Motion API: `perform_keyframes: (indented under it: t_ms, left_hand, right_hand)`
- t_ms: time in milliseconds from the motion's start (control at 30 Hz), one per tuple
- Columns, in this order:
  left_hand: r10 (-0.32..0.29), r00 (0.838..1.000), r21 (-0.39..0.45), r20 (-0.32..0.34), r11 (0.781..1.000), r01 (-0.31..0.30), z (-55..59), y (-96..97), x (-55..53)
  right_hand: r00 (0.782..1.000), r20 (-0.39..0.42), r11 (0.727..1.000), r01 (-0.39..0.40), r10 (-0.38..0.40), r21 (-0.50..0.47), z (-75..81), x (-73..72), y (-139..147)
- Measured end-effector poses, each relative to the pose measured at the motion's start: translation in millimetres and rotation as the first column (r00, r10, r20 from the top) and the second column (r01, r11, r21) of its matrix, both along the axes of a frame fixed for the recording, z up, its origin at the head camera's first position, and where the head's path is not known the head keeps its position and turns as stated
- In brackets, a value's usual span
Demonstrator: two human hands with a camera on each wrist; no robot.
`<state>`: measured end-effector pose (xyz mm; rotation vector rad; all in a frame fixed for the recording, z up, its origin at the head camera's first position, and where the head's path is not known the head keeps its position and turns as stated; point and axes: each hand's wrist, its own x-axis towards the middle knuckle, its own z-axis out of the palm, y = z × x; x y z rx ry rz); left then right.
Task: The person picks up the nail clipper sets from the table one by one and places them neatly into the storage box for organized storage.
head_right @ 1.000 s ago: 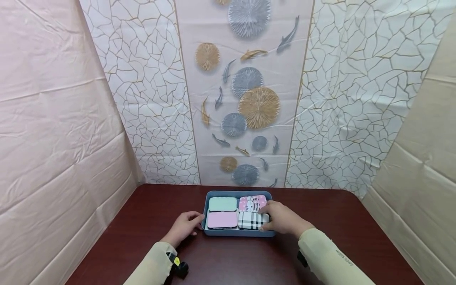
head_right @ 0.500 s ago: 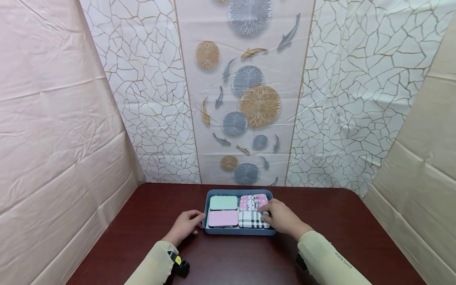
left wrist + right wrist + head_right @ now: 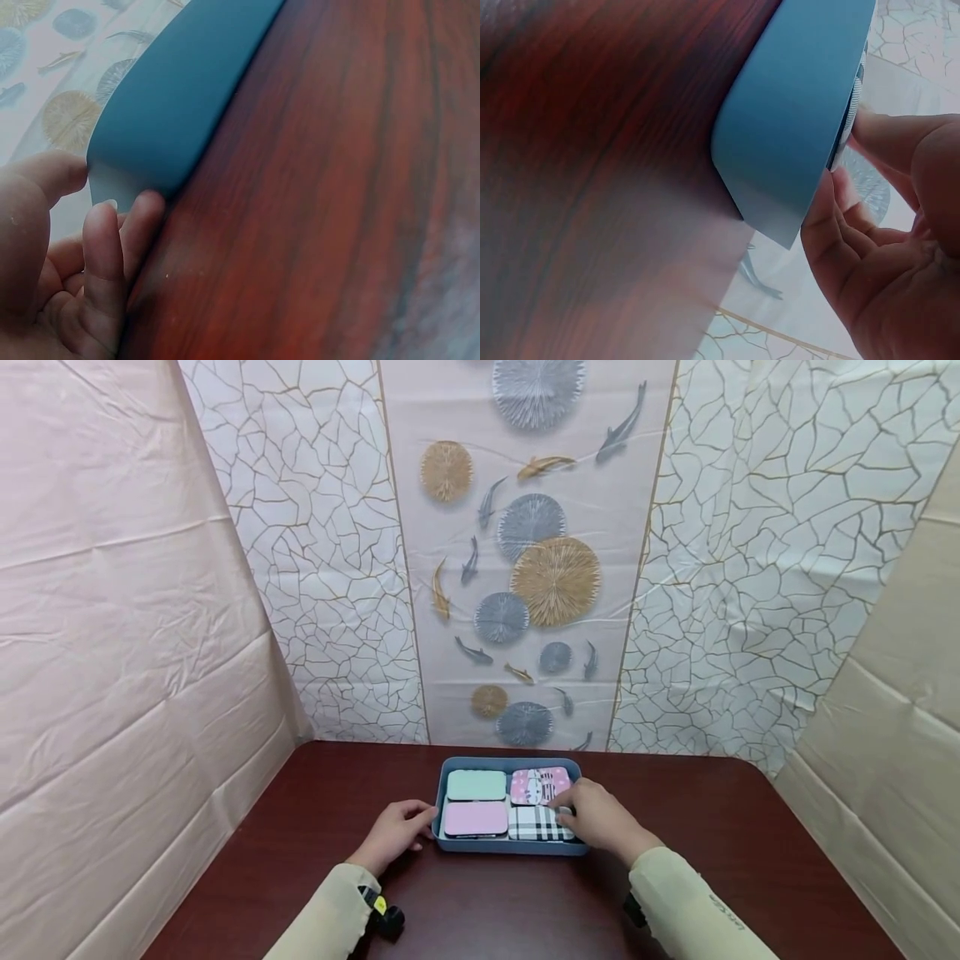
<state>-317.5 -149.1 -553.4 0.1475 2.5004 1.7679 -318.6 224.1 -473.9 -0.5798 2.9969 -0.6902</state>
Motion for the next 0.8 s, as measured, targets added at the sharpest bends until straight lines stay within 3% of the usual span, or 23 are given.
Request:
perform_keyframes:
  t_ms: [233, 533, 800]
  left_hand:
    - [-0.023, 1.0, 0.0, -0.012, 1.0, 0.023, -6.8, 4.6, -4.1]
    - [-0.026, 1.0, -0.005, -0.015, 1.0, 0.026, -12.7, 13.7, 0.9]
    - [0.008, 1.0, -0.026, -0.01, 1.0, -0.008, -12.5, 10.2, 4.5]
  right_hand:
    - [0.998, -0.033, 0.998, 0.051, -0.05, 0.025, -7.7, 7.5, 9]
    - [0.991, -0.077, 0.985, 0.12, -0.111, 0.12, -13.3, 19.9, 8]
    - [0.991, -0.079, 0.992, 0.117, -0.112, 0.051, -22.8, 23.9, 3]
